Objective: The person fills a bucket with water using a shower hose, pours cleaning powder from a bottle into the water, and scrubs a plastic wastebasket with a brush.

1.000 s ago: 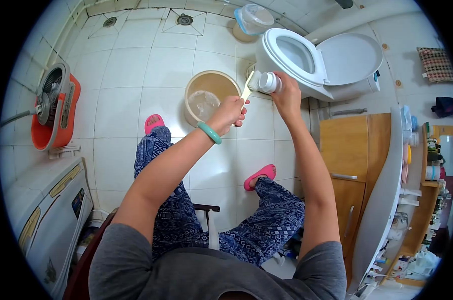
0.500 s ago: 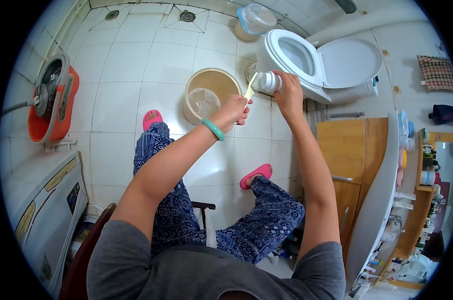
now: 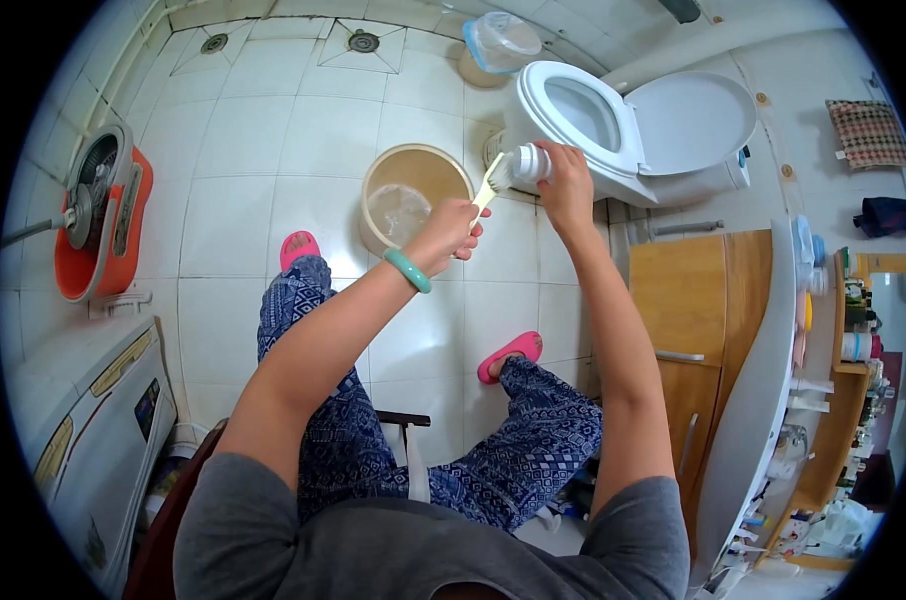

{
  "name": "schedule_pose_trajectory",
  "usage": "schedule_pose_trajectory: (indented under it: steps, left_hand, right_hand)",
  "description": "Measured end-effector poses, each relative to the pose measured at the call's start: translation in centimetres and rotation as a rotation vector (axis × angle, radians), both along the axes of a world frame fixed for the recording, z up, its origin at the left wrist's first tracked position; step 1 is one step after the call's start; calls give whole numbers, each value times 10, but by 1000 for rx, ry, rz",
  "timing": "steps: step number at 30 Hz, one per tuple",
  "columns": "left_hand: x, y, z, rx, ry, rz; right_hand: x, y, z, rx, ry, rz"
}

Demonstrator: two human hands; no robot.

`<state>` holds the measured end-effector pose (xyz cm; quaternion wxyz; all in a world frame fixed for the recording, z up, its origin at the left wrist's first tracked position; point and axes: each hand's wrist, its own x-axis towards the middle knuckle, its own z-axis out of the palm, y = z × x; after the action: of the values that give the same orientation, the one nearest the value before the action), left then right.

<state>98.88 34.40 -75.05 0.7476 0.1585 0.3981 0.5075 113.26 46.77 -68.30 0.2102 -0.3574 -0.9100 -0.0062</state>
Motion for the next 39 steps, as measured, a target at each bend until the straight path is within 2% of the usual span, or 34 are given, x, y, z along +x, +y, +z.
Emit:
schedule_pose_trajectory:
  steps: [6, 8, 10, 12, 14, 16, 17, 19, 20, 21, 22, 24, 25, 26, 27, 28, 30, 32, 34, 35, 36, 37, 38, 39]
  left_hand:
    - [-1, -4, -2, 33, 16, -32]
    - [-1, -5, -2, 42, 12, -52]
    - [0, -3, -3, 63, -32, -47]
    - [2, 0, 1, 17, -84, -57]
    - [4, 4, -5, 35, -113, -77]
    - [9, 7, -2, 65, -112, -92]
    - [11, 9, -5, 45, -131, -88]
    - [17, 16, -9, 38, -154, -103]
    - [19, 17, -12, -4, -180, -65]
    - [21, 18, -14, -49, -204, -15]
    - [21, 20, -16, -46, -200, -18]
    - [24, 23, -22, -67, -226, 27]
    - [24, 23, -25, -66, -224, 27]
    - [24, 24, -28, -65, -228, 32]
    - [23, 26, -32, -64, -233, 41]
    - [23, 28, -35, -66, -232, 44]
    - [23, 30, -42, -51, -182, 69]
    - [24, 32, -43, -33, -137, 78]
    - [26, 29, -42, -45, -82, 107]
    - [28, 30, -37, -25, -48, 69]
    - [28, 29, -33, -13, -12, 35]
    - [29, 30, -38, 2, -17, 27]
    - [31, 31, -42, 18, -17, 20]
    - [32, 30, -37, 8, -12, 22]
  right_hand:
    - [15, 30, -32, -26, 136, -187]
    - [26, 40, -45, -19, 162, -166]
    - [32, 45, -59, -408, 447, -311]
    - [39, 57, -70, -814, 861, -314]
    - [44, 49, -37, -1081, 944, -397]
    - [56, 48, -17, -1077, 1193, -263]
    - [76, 50, 5, -1015, 1217, -283]
    - [100, 51, 53, -887, 1106, -347]
    - [118, 47, 86, -777, 1043, -498]
    - [142, 48, 112, -673, 1032, -538]
    - [171, 59, 131, -560, 1090, -585]
    - [231, 55, 184, -249, 963, -657]
    - [255, 49, 207, -22, 831, -896]
    - [292, 50, 223, 118, 708, -1023]
    - [372, 92, 212, 605, 432, -1160]
    - [407, 90, 228, 524, 358, -1260]
    - [408, 53, 260, 324, 410, -1383]
    - [459, 69, 258, 329, 220, -1507]
    - [527, 99, 251, 338, 171, -1604]
    - [544, 104, 255, 235, 122, -1634]
    - [631, 149, 246, 260, -193, -1617]
    - [621, 144, 254, 219, -336, -1716]
    - [567, 118, 271, 76, -538, -1533]
    - [562, 119, 263, 309, -403, -1575]
